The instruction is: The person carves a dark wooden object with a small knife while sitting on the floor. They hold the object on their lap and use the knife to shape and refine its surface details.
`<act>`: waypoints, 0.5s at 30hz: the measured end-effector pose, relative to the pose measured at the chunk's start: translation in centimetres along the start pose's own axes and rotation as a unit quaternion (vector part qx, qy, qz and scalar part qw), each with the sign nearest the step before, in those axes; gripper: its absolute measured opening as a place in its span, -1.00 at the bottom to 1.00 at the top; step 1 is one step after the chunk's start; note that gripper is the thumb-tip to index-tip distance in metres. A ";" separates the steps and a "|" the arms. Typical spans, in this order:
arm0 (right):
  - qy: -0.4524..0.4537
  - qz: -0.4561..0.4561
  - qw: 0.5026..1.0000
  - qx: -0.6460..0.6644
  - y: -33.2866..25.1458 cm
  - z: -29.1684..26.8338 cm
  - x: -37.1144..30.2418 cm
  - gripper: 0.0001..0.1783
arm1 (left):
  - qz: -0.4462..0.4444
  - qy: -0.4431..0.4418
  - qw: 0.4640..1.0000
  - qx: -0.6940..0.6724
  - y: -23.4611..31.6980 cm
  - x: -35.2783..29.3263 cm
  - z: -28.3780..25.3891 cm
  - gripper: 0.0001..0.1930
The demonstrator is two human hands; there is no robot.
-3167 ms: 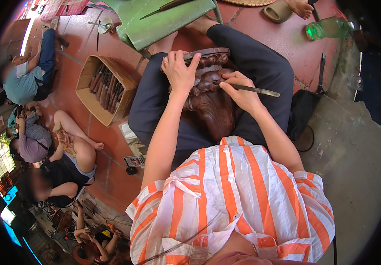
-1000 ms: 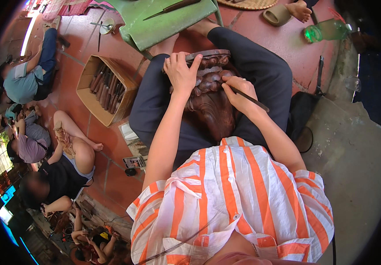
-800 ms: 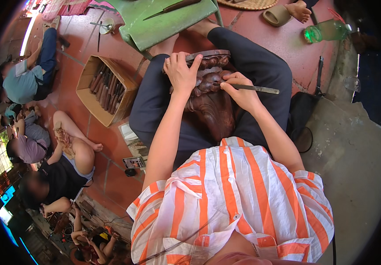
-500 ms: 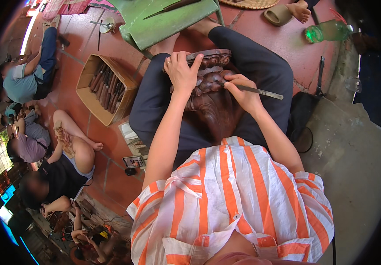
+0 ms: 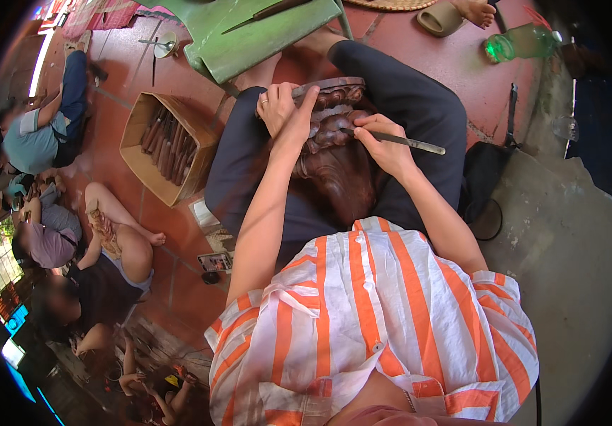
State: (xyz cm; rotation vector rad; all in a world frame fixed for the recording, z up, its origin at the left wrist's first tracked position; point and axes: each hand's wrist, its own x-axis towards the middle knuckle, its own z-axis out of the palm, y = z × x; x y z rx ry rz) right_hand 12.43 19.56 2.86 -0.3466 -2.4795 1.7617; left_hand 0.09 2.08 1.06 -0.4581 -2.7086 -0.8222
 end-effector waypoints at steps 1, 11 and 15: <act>0.003 -0.002 1.000 0.002 0.1 0.0 -0.1 -0.79 | 0.001 0.001 1.000 -0.001 0.0 0.0 0.0 -0.59; 0.055 -0.069 0.995 -0.044 0.6 0.9 -0.5 -0.84 | -0.003 -0.005 1.000 -0.010 0.1 -0.1 0.0 -0.59; 0.110 -0.163 0.976 -0.098 -0.2 1.6 -1.5 -0.91 | -0.002 -0.005 1.000 -0.009 0.1 0.0 -0.1 -0.59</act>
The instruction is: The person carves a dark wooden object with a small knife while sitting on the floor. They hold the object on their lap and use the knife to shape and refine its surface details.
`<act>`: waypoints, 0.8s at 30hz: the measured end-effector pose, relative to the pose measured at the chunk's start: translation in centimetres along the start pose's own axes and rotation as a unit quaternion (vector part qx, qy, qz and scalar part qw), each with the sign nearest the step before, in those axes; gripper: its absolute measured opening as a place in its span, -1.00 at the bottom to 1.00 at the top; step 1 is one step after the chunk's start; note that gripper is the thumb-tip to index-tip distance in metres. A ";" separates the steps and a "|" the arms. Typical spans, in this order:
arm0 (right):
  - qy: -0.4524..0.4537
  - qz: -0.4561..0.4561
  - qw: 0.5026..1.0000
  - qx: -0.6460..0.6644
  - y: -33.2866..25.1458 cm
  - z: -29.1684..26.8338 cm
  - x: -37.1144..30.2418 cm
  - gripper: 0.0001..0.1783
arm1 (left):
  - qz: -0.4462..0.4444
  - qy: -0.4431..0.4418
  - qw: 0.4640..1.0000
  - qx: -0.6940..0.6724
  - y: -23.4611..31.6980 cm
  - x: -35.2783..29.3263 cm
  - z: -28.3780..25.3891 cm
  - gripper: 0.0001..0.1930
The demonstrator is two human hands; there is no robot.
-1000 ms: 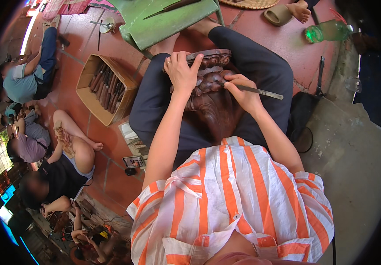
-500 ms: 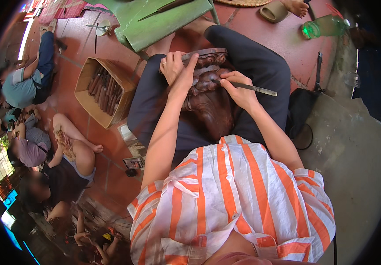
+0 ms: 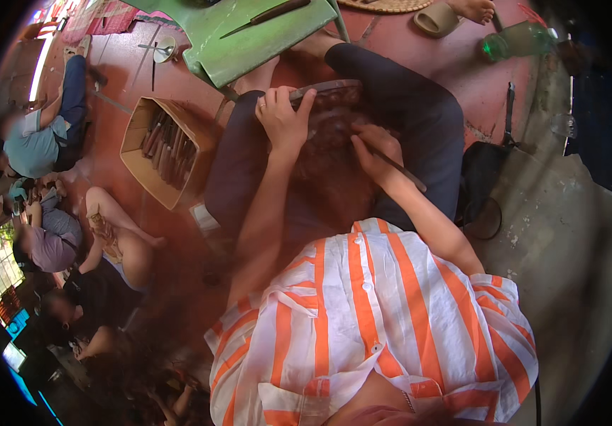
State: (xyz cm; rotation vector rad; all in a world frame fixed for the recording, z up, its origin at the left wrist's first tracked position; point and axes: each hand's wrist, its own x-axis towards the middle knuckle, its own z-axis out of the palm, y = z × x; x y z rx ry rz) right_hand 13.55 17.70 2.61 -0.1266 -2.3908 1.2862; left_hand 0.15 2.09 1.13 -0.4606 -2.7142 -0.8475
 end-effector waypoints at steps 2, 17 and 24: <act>0.014 0.017 0.999 0.025 -0.3 0.2 -0.2 -0.91 | 0.001 0.001 1.000 0.007 0.0 0.0 0.1 -0.59; 0.025 0.168 0.979 0.114 -0.3 0.7 -0.1 -0.83 | 0.000 -0.006 1.000 0.018 -0.1 -0.1 -0.1 -0.56; 0.028 0.244 0.946 0.211 -1.8 -0.7 -0.6 -0.92 | 0.009 0.003 1.000 0.002 -0.3 0.0 0.3 -0.58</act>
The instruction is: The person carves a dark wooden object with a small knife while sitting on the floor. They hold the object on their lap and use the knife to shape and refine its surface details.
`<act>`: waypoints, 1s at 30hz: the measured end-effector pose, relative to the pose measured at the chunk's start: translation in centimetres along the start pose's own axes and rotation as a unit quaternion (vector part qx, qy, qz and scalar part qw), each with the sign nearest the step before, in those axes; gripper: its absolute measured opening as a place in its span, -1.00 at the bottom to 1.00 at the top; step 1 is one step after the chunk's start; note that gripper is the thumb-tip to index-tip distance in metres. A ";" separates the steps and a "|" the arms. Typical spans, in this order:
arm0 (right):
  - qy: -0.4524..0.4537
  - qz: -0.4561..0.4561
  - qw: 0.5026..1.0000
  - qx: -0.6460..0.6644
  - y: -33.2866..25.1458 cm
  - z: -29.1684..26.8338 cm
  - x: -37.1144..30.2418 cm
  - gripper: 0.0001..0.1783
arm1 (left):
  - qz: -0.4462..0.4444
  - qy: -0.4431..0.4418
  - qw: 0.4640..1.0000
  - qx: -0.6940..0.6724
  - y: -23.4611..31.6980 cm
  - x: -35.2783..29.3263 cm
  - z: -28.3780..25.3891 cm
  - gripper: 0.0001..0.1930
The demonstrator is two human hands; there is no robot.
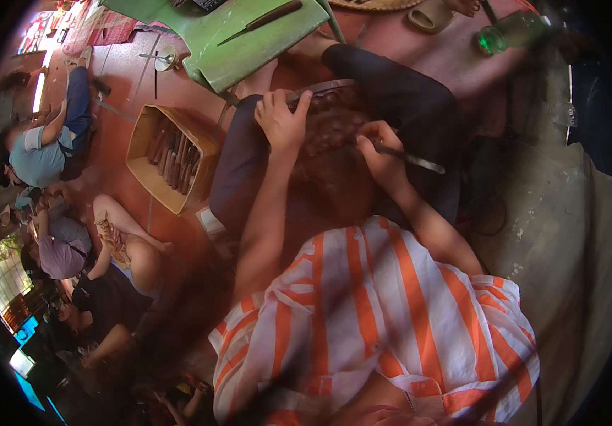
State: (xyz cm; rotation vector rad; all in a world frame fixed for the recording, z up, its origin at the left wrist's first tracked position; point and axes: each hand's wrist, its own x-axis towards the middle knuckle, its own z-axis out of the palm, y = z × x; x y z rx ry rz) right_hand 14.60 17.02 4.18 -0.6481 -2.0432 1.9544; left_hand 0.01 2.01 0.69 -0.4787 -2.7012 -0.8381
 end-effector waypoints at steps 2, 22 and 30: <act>-0.018 -0.007 0.999 0.032 0.6 -0.1 -0.2 -0.94 | -0.004 -0.005 1.000 0.000 0.1 0.0 0.0 -0.58; -0.086 -0.241 0.929 -0.267 0.4 -0.6 -1.9 -0.75 | 0.027 -0.293 0.883 -0.365 11.4 -11.6 -9.6 -0.39; -0.022 -0.243 0.939 -0.245 1.3 0.6 -0.3 -0.72 | 0.000 -0.221 0.931 -0.289 11.1 -11.9 -7.2 -0.79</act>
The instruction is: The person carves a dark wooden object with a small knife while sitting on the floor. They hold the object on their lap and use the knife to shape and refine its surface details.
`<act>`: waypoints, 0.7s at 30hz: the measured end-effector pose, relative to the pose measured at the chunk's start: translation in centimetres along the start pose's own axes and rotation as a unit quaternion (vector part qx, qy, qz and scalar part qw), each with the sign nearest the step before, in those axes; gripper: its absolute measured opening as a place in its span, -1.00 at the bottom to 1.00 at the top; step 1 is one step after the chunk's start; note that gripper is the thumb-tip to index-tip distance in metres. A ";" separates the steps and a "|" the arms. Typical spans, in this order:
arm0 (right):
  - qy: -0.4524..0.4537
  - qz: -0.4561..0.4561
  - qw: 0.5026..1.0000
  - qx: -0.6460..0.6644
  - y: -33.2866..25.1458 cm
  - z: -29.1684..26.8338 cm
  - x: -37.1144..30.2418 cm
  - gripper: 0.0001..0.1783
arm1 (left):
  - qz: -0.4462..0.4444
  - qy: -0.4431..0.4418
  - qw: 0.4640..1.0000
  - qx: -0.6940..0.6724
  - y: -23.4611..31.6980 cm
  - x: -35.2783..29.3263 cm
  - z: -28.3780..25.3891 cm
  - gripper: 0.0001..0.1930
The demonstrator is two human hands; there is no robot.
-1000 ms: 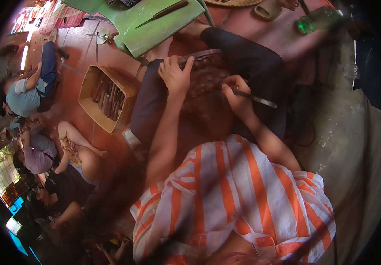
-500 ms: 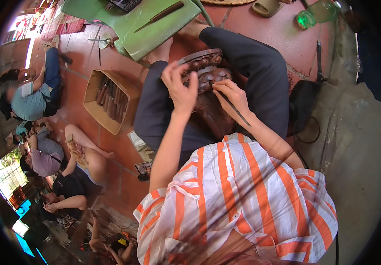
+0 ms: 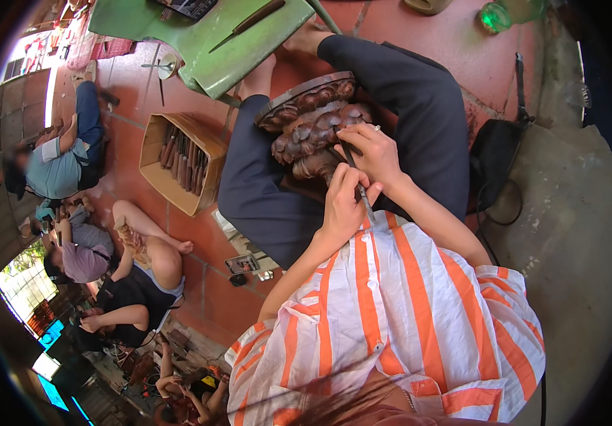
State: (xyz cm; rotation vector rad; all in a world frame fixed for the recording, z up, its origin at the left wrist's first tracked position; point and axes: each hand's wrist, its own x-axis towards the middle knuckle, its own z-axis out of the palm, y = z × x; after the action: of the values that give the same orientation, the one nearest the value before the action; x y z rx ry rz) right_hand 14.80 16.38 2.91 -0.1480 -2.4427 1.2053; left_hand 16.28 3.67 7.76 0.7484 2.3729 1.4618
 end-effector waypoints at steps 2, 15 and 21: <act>0.019 -0.004 1.000 -0.002 0.0 0.6 -0.1 -0.72 | 0.024 0.031 0.999 0.010 -0.4 0.0 0.3 -0.79; -0.022 0.022 0.999 0.025 0.4 0.1 0.4 -0.69 | 0.018 0.031 0.999 0.035 0.3 0.4 0.9 -0.81; -0.031 0.065 0.996 0.054 0.4 -0.2 0.8 -0.68 | 0.038 0.041 0.997 0.046 0.5 1.2 1.1 -0.83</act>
State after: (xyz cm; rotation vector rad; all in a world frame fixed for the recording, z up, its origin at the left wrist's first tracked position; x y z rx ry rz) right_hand 14.14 17.01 2.98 -0.2456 -2.4472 1.4147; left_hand 15.89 5.35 7.77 0.8248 2.5143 1.4457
